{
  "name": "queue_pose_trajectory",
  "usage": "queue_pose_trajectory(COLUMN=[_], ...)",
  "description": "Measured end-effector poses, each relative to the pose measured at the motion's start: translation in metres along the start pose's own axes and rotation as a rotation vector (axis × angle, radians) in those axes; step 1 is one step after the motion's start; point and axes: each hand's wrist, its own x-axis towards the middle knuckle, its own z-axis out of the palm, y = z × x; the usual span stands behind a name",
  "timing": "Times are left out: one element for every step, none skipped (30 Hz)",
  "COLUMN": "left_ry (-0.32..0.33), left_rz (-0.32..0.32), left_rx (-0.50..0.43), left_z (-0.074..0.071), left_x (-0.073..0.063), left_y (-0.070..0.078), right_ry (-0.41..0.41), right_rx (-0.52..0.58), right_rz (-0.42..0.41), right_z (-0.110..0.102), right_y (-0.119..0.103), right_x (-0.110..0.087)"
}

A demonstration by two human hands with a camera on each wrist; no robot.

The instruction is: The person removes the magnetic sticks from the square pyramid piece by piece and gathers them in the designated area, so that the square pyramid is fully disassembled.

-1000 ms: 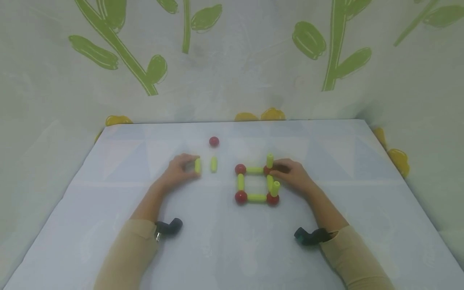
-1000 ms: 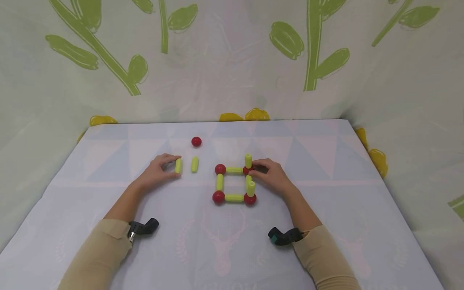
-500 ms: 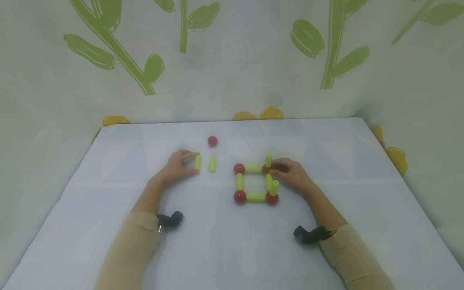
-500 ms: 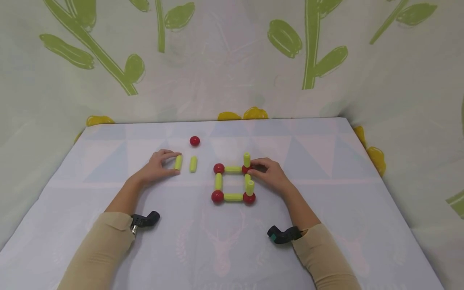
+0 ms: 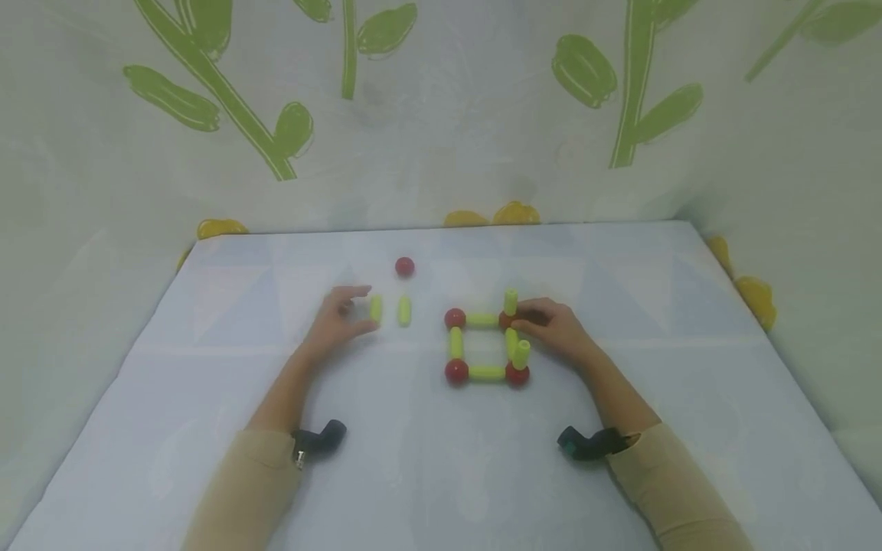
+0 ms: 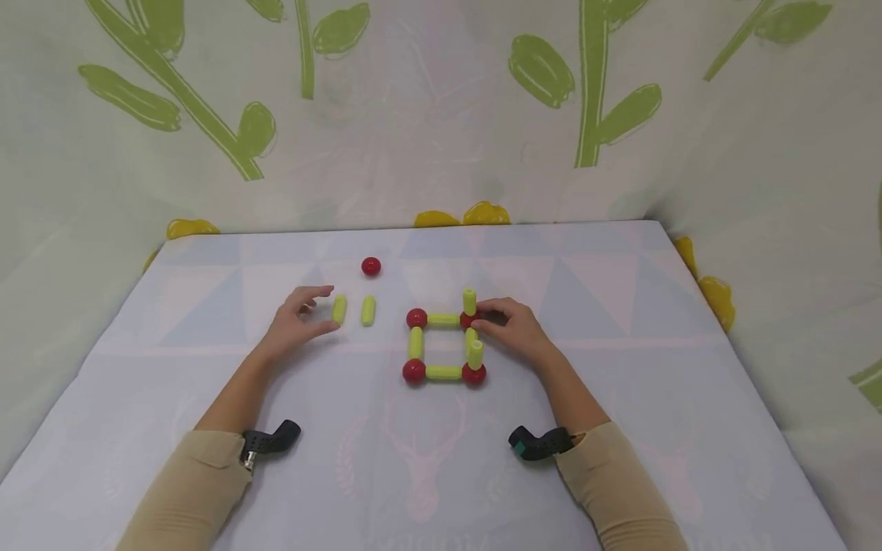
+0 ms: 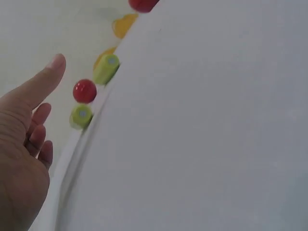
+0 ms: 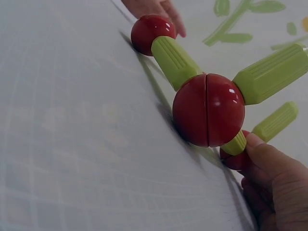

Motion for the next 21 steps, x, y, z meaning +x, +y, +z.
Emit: queue_pose_trajectory(left_ry=[0.008,0.009,0.001,-0.016,-0.037,-0.061,-0.083,-0.105,-0.129,-0.153,-0.176,-0.196,-0.218,-0.243,-0.264,-0.282,-0.298,-0.314,-0.327,-0.335,-0.337], left_rz=[0.032,0.065,0.092,0.118,0.142,0.165,0.185,0.203,0.214,0.229,0.232,0.229,0.23,0.226,0.216,0.202,0.19,0.191,0.198,0.211,0.228], left_rx=[-0.011,-0.017,-0.025,-0.03,-0.048,-0.062,-0.077,-0.084,-0.088,-0.093,-0.097,-0.086,-0.078,-0.07,-0.056,-0.043,-0.028,-0.02,-0.018,-0.023,-0.03], left_z=[0.003,0.006,0.01,0.013,0.016,0.019,0.023,0.026,0.03,0.034,0.038,0.043,0.048,0.053,0.059,0.065,0.071,0.076,0.081,0.085,0.089], left_x=[-0.003,-0.006,-0.01,-0.012,-0.015,-0.017,-0.018,-0.02,-0.021,-0.021,-0.021,-0.022,-0.022,-0.022,-0.023,-0.023,-0.025,-0.026,-0.026,-0.027,-0.028], left_y=[0.003,0.008,0.013,0.017,0.023,0.029,0.034,0.038,0.043,0.046,0.049,0.052,0.055,0.057,0.06,0.062,0.065,0.067,0.068,0.069,0.069], right_ry=[0.0,0.0,0.0,-0.002,-0.001,-0.003,-0.003,-0.003,-0.002,-0.002,-0.003,-0.005,-0.006,-0.006,-0.008,-0.009,-0.008,-0.006,-0.004,-0.005,-0.005], right_rx=[0.001,0.002,0.001,-0.002,-0.002,-0.004,-0.005,-0.006,-0.008,-0.006,-0.007,-0.003,0.0,0.002,0.002,0.005,0.005,0.006,0.003,0.002,0.0], right_rz=[0.004,0.005,0.008,0.017,0.02,0.022,0.022,0.025,0.029,0.034,0.035,0.039,0.043,0.048,0.049,0.046,0.039,0.032,0.024,0.015,0.008], right_z=[0.0,0.0,0.0,0.0,0.0,0.0,0.0,0.001,0.001,0.001,0.001,0.001,0.001,0.001,0.001,0.001,0.001,0.001,0.001,0.001,0.002], right_y=[-0.001,-0.001,-0.001,-0.001,-0.002,-0.002,-0.002,-0.002,-0.002,-0.002,-0.002,-0.002,-0.001,-0.001,0.0,0.0,-0.001,-0.001,-0.001,-0.001,-0.001], right_x=[0.0,0.0,0.001,0.0,0.001,0.0,0.0,0.0,0.0,0.0,0.0,0.0,0.0,0.0,0.0,0.001,0.0,0.0,0.0,0.0,0.0])
